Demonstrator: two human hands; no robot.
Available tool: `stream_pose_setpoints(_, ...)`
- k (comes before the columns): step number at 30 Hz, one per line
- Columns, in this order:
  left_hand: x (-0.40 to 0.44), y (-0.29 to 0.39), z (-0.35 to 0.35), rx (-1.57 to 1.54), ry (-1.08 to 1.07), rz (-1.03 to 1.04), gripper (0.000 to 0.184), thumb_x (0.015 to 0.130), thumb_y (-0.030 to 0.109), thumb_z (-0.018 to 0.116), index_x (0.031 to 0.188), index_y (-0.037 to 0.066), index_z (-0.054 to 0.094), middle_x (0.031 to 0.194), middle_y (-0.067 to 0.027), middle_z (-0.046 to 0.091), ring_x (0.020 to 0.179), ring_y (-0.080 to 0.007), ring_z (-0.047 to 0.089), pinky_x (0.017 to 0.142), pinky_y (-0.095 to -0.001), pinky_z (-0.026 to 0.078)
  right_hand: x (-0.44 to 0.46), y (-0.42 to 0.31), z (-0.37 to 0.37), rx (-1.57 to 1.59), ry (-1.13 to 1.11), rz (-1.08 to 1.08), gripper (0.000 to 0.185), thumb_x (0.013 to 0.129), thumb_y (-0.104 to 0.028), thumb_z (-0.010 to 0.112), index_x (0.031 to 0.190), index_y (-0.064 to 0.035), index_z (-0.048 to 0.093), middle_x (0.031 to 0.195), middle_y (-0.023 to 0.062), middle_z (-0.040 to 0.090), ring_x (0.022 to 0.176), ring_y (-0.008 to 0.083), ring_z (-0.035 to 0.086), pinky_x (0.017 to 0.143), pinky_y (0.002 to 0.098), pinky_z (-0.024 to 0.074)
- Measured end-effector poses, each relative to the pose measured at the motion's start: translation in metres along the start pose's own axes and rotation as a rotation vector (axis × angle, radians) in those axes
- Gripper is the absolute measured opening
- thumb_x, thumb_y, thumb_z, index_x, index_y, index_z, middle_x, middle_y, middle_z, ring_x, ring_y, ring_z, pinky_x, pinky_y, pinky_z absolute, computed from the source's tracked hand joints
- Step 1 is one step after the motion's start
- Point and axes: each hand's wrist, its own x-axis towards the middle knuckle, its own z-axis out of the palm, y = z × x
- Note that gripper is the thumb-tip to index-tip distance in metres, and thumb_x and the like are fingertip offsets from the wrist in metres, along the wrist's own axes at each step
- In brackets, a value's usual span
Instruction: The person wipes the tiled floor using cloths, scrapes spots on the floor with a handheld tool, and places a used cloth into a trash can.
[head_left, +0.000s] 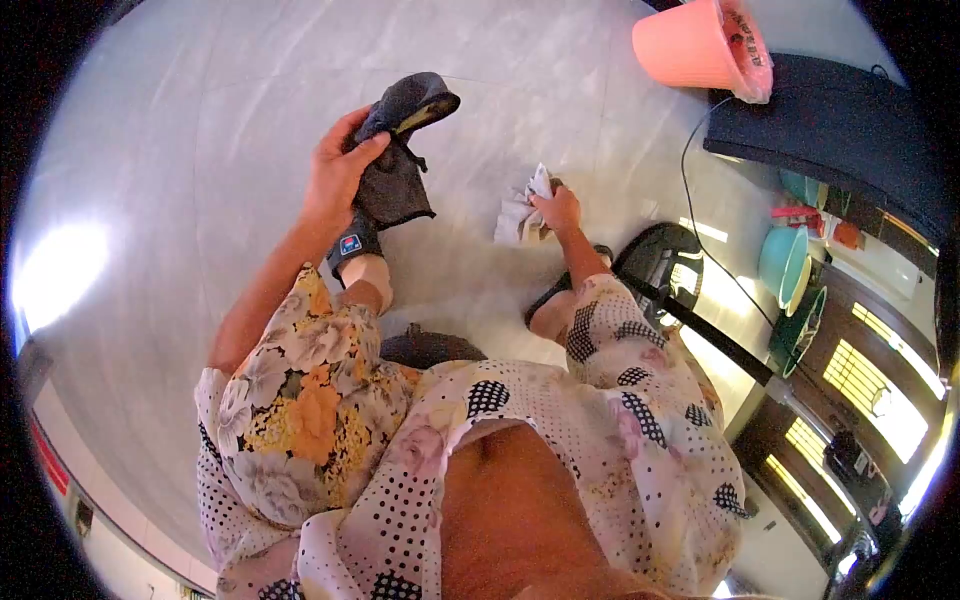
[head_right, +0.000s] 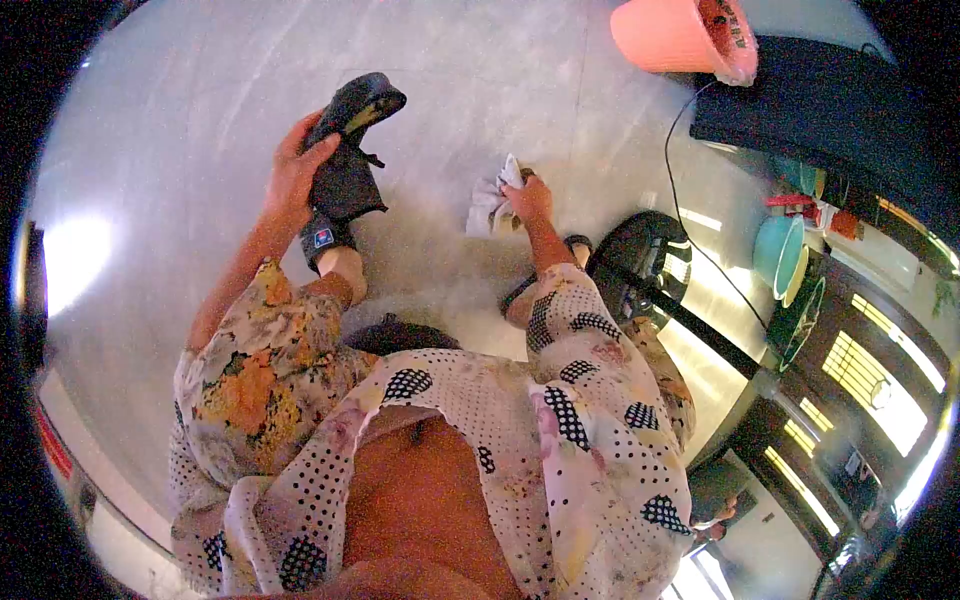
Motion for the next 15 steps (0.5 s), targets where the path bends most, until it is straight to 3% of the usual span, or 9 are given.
stream_pose_setpoints(2,-0.002,0.007,0.005,-0.011,0.021,-0.017,0.038,0.084,0.008,0.064,0.121,0.002,0.055,0.101,-0.0049,0.062,0.088,-0.0114,0.058,0.077,-0.0259,0.048,0.002,0.0,0.006,-0.087,-0.009,0.056,0.049,0.069,-0.036,0.069,0.104,-0.0019,0.062,0.102,0.018,0.065,0.093,0.0304,0.063,0.081,0.0407,0.0491)
stream_pose_setpoints(5,-0.008,0.009,-0.002,0.038,-0.009,0.01,0.039,0.084,0.008,0.064,0.121,0.002,0.055,0.101,-0.0047,0.062,0.089,-0.0116,0.058,0.078,-0.0264,0.048,0.003,-0.064,0.002,-0.042,0.01,0.011,0.057,0.067,-0.043,0.071,0.109,-0.0058,0.06,0.105,0.0179,0.064,0.099,0.0334,0.061,0.085,0.0406,0.0486)
stream_pose_setpoints(8,-0.012,0.01,-0.003,0.072,-0.016,0.027,0.039,0.084,0.009,0.065,0.121,0.003,0.056,0.101,-0.0043,0.062,0.089,-0.0118,0.058,0.079,-0.0269,0.048,0.033,-0.089,0.018,-0.093,0.065,-0.058,0.059,0.067,-0.044,0.07,0.11,-0.0036,0.06,0.106,0.0187,0.064,0.1,0.0336,0.061,0.085,0.0409,0.0487)
stream_pose_setpoints(10,-0.013,0.009,-0.01,0.135,0.002,0.038,0.039,0.083,0.009,0.065,0.121,0.002,0.056,0.102,-0.0044,0.062,0.089,-0.0121,0.058,0.08,-0.0271,0.048,0.013,-0.092,0.005,-0.011,-0.011,-0.037,0.061,0.067,-0.044,0.07,0.11,-0.0022,0.059,0.107,0.02,0.063,0.101,0.035,0.061,0.086,0.0417,0.0484)
stream_pose_setpoints(11,-0.009,0.01,-0.01,0.163,0.015,0.049,0.039,0.083,0.009,0.066,0.121,0.002,0.056,0.102,-0.0044,0.062,0.089,-0.0122,0.058,0.08,-0.0272,0.048,0.013,-0.091,-0.007,0.027,-0.048,-0.033,0.062,0.067,-0.044,0.07,0.111,-0.0015,0.058,0.107,0.0207,0.063,0.101,0.0357,0.06,0.086,0.0421,0.0482)
stream_pose_setpoints(12,-0.005,0.007,-0.012,0.12,0.039,0.054,0.039,0.083,0.009,0.066,0.121,0.002,0.056,0.102,-0.0046,0.062,0.09,-0.0122,0.058,0.08,-0.0272,0.047,0.038,-0.045,0.017,0.029,-0.022,0.032,0.064,0.068,-0.045,0.069,0.113,-0.0012,0.057,0.108,0.0219,0.063,0.1,0.0369,0.061,0.087,0.0429,0.0478)
stream_pose_setpoints(15,0.001,-0.002,-0.012,0.006,0.07,0.021,0.039,0.083,0.009,0.066,0.121,0.002,0.056,0.102,-0.0049,0.062,0.09,-0.0121,0.058,0.08,-0.0273,0.047,0.018,-0.006,0.005,0.08,0.037,0.052,0.065,0.067,-0.037,0.069,0.12,-0.0044,0.052,0.107,0.0197,0.063,0.099,0.0345,0.062,0.085,0.0411,0.0485)
